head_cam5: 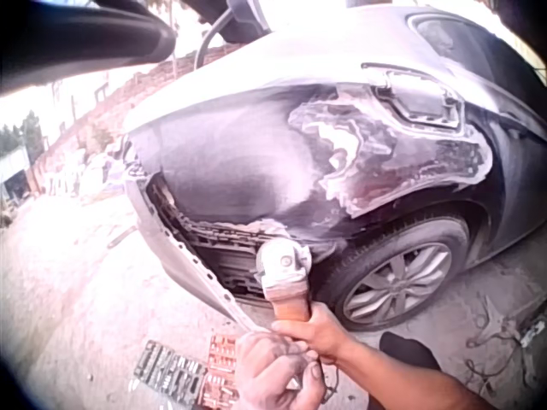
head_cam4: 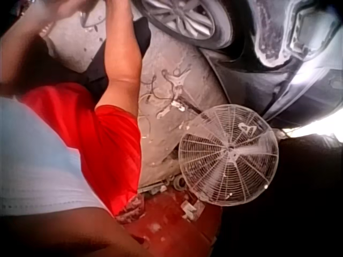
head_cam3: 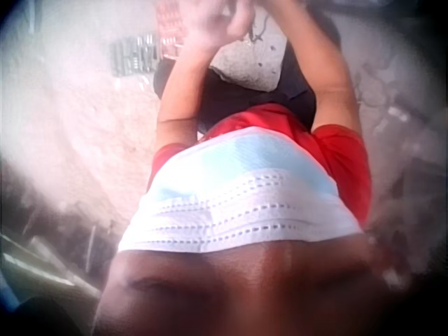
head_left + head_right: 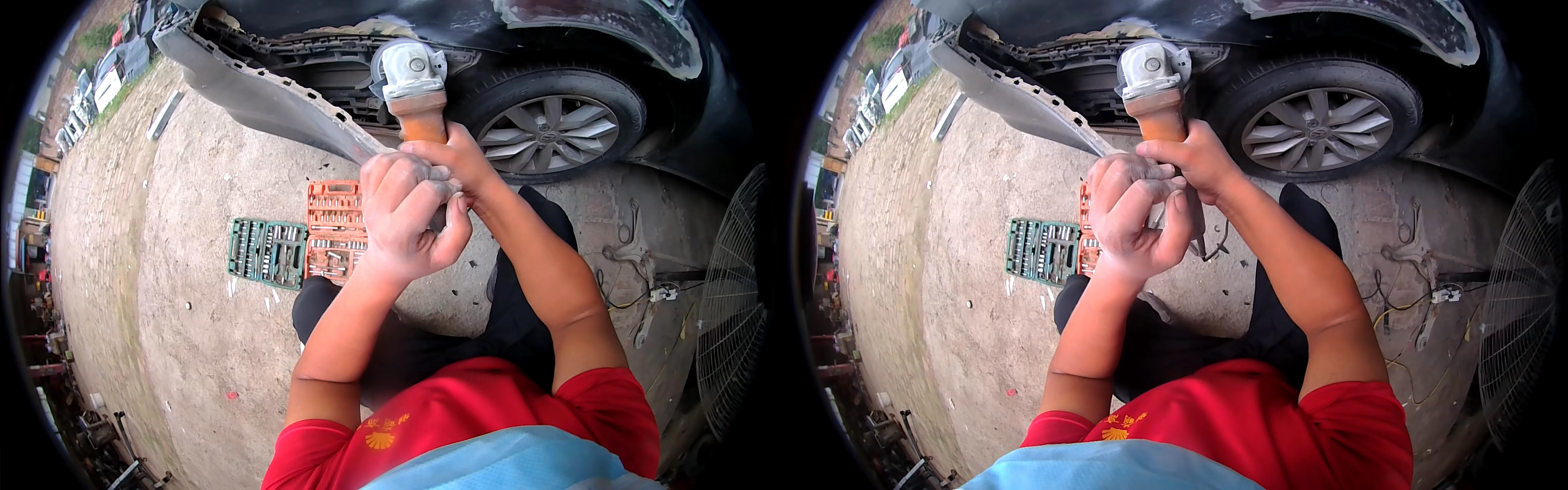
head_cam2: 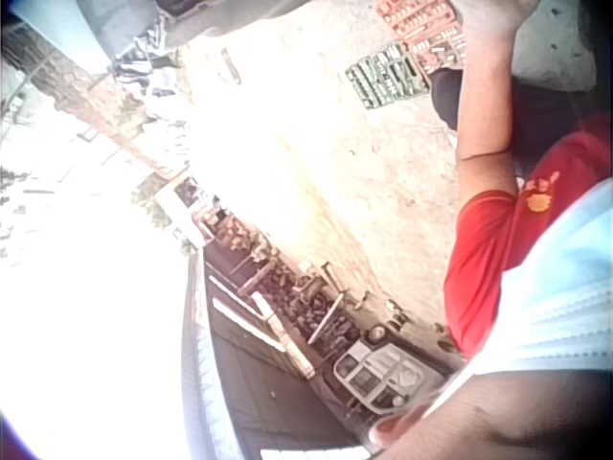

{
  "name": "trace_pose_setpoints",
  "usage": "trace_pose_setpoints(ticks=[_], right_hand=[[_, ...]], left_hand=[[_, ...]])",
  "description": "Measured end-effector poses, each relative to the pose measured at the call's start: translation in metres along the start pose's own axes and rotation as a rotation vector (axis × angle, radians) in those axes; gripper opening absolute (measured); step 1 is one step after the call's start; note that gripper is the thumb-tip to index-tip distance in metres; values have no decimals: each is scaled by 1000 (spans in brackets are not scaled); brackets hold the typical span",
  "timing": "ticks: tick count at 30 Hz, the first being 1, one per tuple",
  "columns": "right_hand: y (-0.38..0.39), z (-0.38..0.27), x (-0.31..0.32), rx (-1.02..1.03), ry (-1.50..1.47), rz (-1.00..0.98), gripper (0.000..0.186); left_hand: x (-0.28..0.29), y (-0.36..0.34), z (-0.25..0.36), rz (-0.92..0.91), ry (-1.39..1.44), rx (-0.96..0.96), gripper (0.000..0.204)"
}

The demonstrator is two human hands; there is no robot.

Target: The person sits on the ground and uses an angle grinder to smooth the surface of a car's front bumper. They periodically pause to wipe the area with their hand and inspect the progress before resuming the grinding.

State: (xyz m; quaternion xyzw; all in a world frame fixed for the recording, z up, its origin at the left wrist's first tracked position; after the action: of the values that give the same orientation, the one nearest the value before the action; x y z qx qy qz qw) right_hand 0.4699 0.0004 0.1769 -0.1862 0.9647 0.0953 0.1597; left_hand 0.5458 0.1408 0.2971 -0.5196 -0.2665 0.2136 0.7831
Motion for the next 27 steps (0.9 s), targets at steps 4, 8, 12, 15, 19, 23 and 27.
trace_pose_setpoints(ticks=[4, 8, 12, 15, 19, 23, 27], right_hand=[[2, -1, 0, -12, -38, -13, 29], [4, -4, -1, -1, -33, -4, 29], [3, -2, 0, -13, -25, -23, 29], [2, -2, -1, -16, -18, -27, 29], [3, -3, 1, 7, -16, 4, 33], [5, -1, 2, -12, -4, 13, 38], [7, -1, 5, 3, 24, -8, 38]], left_hand=[[0, -1, 1, 7, -2, -5, 8], [0, -2, 1, 4, -2, -4, 8], [-1, -2, 1, -7, -7, -2, 8], [-1, -1, 0, -2, -8, -6, 8], [-2, -2, 1, 2, 1, -4, 8], [-1, -1, 0, -4, -6, -2, 8], [-2, -3, 1, 1, -8, -12, 8]])
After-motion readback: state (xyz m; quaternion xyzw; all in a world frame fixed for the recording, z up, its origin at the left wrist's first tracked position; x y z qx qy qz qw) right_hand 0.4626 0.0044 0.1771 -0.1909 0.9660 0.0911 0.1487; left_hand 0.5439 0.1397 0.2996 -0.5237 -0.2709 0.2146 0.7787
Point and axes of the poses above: each hand's wrist, its own y-axis away from the middle knuckle, its own x-axis out of the back of the hand, z = x × y, the point moved 9 cm from there along -y, towards the middle knuckle, and after that the axes turned 8 degrees about z, right-handed, at the moved point
